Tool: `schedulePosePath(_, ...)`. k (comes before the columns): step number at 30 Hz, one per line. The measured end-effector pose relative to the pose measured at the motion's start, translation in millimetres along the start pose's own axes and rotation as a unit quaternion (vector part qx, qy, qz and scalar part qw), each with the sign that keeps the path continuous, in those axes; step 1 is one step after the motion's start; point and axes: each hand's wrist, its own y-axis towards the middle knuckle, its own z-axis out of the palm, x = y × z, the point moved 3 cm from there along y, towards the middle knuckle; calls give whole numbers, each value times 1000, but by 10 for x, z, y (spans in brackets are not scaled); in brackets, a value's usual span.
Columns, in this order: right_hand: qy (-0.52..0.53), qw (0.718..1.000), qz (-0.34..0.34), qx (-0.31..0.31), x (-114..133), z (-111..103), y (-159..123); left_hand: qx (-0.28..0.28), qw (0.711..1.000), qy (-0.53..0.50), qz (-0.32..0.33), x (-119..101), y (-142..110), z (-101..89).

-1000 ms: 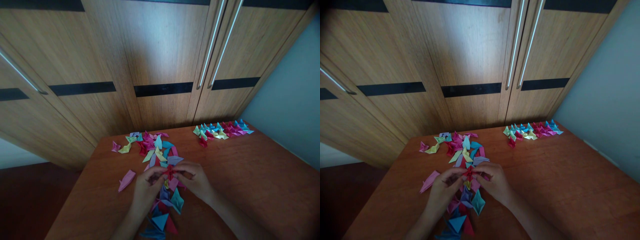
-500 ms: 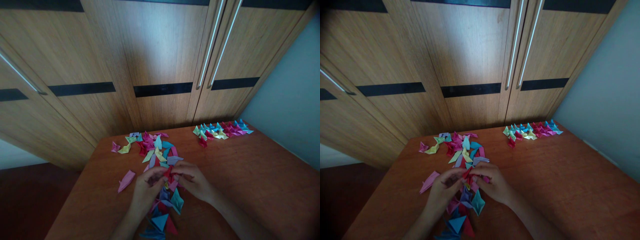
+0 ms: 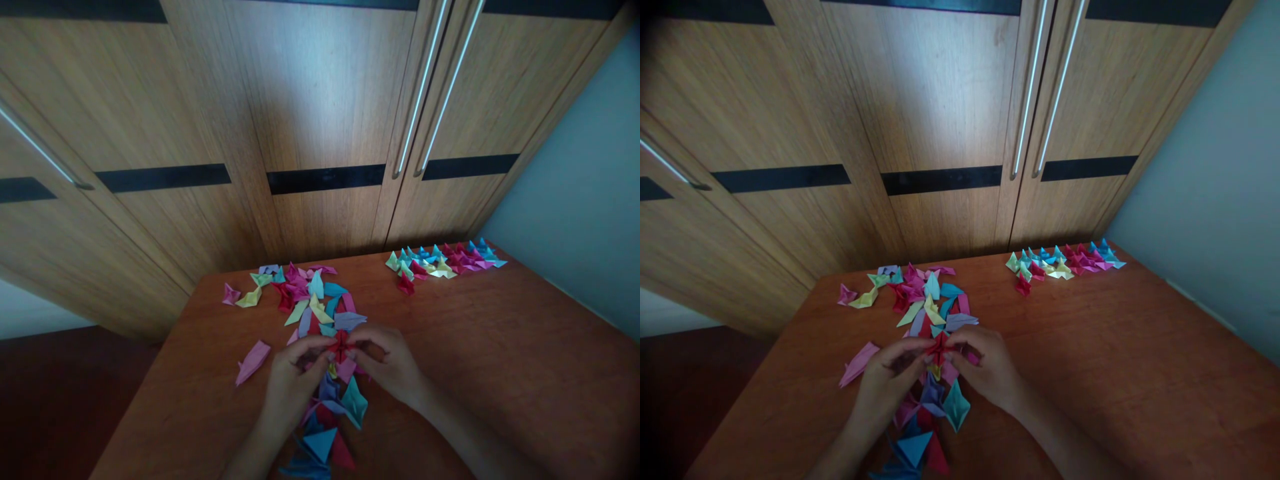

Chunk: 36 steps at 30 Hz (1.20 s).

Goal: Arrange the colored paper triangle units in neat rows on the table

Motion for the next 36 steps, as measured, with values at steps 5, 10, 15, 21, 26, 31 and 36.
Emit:
schedulePosePath(5, 0, 999, -44, 22, 61, -32, 32, 7, 1000, -22, 3, -35, 19, 25)
schedulePosePath(10, -2, 999, -38, 15, 74, -26, 31, 6, 1000, 1, 17, -53, 12, 26)
schedulePosePath(15, 2, 1000, -1, -5, 56, 48, 5, 9, 1000, -16, 2, -57, 4, 24)
schedulePosePath(21, 65, 995, 75, -28, -20, 84, -19, 26, 998, -43, -31, 14, 15, 65)
schedulePosePath(26, 4, 998, 52, -27, 24, 41, 9, 32, 999, -19, -34, 56, 22, 52)
schedulePosePath(31, -68, 996, -55, 36, 108, 26, 21, 19, 995, -70, -64, 50, 35, -2)
schedulePosePath(36, -96, 993, -26, 70, 66, 26, -11, 15, 986, -128, -106, 38, 22, -14)
